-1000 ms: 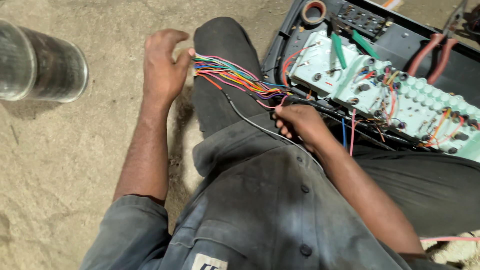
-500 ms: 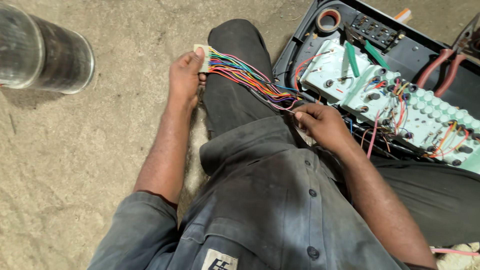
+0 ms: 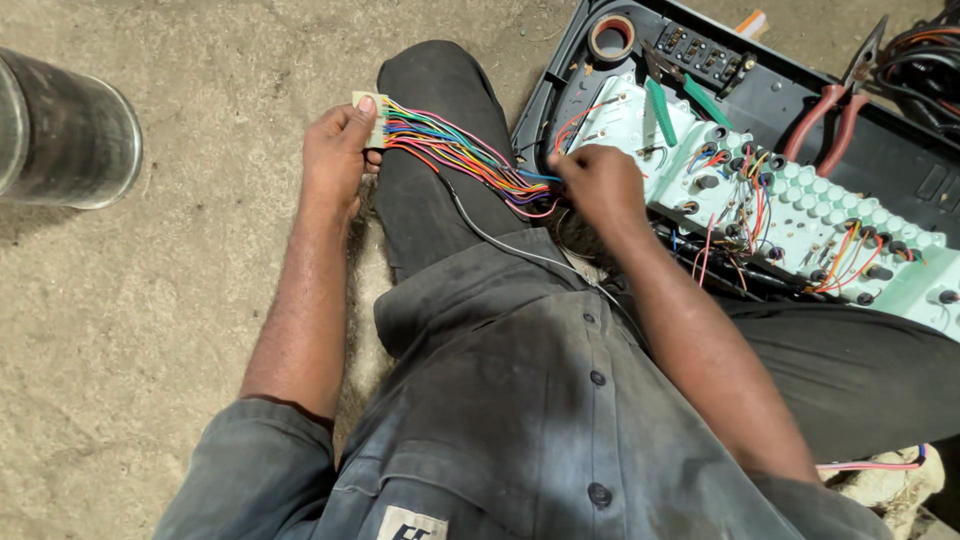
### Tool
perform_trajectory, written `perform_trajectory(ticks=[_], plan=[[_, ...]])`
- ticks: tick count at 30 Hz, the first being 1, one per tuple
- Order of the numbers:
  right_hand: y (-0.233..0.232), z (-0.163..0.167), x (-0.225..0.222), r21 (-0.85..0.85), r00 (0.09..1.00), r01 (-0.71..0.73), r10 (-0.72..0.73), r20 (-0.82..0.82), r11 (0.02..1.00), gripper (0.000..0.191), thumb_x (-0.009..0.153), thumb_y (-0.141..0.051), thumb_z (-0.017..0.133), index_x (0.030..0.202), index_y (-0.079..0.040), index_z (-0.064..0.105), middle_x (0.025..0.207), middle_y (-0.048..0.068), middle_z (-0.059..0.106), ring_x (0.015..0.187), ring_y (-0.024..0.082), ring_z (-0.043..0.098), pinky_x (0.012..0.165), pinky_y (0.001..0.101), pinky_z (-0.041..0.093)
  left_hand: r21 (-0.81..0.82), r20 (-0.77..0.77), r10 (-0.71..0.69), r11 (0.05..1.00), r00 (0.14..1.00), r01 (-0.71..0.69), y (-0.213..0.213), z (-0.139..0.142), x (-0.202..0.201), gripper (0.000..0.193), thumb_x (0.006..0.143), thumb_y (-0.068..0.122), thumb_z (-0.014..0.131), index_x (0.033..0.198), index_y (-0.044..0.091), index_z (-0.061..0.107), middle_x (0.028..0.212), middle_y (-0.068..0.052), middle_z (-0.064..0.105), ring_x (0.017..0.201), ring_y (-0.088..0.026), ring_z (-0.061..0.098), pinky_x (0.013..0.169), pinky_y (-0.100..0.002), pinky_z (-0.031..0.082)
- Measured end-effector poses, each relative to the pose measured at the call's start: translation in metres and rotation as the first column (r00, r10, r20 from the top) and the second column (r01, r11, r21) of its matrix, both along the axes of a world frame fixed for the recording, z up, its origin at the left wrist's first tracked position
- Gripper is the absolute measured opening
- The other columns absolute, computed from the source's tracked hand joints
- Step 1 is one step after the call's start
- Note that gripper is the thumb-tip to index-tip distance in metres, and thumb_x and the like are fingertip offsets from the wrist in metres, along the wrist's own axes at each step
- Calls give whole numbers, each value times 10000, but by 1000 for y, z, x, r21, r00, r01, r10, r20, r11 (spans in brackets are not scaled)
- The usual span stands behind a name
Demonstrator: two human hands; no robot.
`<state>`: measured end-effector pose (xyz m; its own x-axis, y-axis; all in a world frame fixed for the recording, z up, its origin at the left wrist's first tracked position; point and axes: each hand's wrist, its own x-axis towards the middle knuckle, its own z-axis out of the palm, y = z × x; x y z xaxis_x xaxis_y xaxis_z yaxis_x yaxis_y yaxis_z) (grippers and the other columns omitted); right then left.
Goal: The person sits on the ground with an open electrical box on their lap, stripping and twisting colored wires, then securing connections with electrical tape. They use pliers and wire cutters to prepare and join wires within the terminal block.
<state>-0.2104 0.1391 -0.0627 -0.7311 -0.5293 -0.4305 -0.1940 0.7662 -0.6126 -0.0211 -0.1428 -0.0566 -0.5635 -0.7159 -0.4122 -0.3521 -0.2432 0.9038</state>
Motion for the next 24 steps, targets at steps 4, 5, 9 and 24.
perform_trajectory(ticks=[4,5,9,24], plan=[[-1,-16,1,-142,993,-78,65,-94,987,248,866,-275,809,968,-49,795,794,116,736,720,216,673,674,352,516,27,-22,16,1000,1000,-16,-3,-2,6,314,1014,360,698,889,75,656,758,2,679,567,-49,565,510,-203,479],[5,-18,-2,-237,999,-47,44,-16,970,231,877,-243,791,967,-31,775,798,93,739,725,173,676,675,323,524,40,-34,18,999,999,-16,-4,-1,5,315,1018,354,705,902,65,657,764,-2,681,571,-50,565,510,-203,477],[36,-25,-3,-322,985,97,-43,170,942,191,915,-191,760,1011,-26,760,845,47,746,760,82,648,704,261,521,-87,-29,49,995,998,-52,3,11,-3,290,978,305,731,1067,34,677,825,-5,714,649,-69,610,573,-228,510],[47,-53,12,-505,912,247,-23,409,827,206,942,-19,728,1137,49,726,987,57,757,882,99,701,818,250,572,-770,122,-562,466,818,436,117,60,-77,134,924,102,726,1053,82,756,1006,-118,709,1013,-357,624,887,-448,503]])
